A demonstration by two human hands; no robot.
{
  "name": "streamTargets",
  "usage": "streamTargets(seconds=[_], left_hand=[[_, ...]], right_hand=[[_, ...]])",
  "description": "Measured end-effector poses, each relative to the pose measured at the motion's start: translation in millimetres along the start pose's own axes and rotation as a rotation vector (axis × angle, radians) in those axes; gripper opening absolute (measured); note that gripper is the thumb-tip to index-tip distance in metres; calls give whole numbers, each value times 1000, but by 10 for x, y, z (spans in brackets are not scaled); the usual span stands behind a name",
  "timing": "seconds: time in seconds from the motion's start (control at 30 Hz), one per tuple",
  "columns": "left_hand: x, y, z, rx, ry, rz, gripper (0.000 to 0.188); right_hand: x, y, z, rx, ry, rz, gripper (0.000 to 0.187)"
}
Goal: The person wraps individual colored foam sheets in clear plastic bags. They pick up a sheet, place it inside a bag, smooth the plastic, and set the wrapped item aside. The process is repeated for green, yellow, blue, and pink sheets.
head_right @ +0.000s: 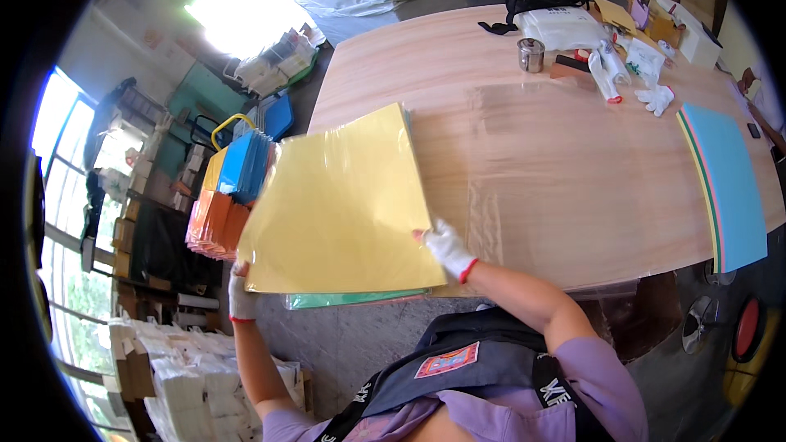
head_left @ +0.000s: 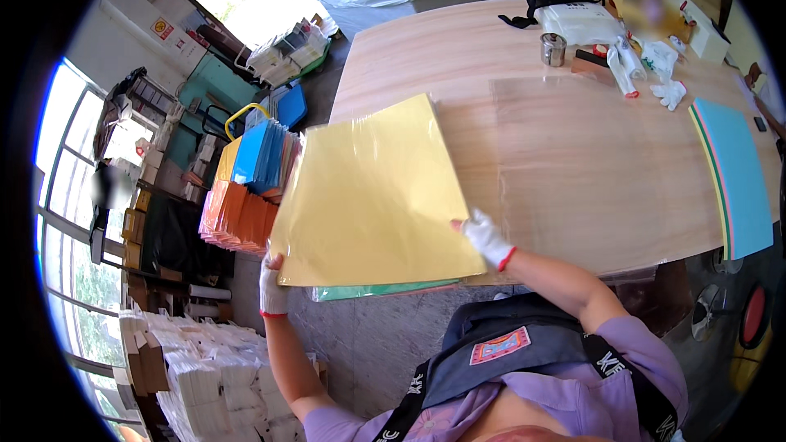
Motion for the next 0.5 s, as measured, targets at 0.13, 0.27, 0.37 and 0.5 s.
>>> streamTargets(seconds=[0.13, 0.27, 0.37, 0.5], left_hand=[[-1319, 283, -1111, -314, 252, 118, 38], [-1021, 300, -1934, -446, 705, -61, 37], [-656, 464, -1824, -175, 1045, 70, 41], [764, 475, -1175, 497, 1247, 239, 47]], right_hand=[[333, -132, 309, -107, -497, 156, 53], [99, -50, 67, -12, -840, 91, 65], [15, -256, -328, 22, -876, -124, 74], [-1140, -397, -504, -38, -431, -56, 47]])
Point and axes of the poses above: each hand's wrist, its own y-axis towards the middle knuckle, its own x-axis out of the palm, z = x × y, the point moved 10 cm from there along y, towards the middle knuckle, and after that the axes turned 11 degrees about z, right-handed, at the moved point
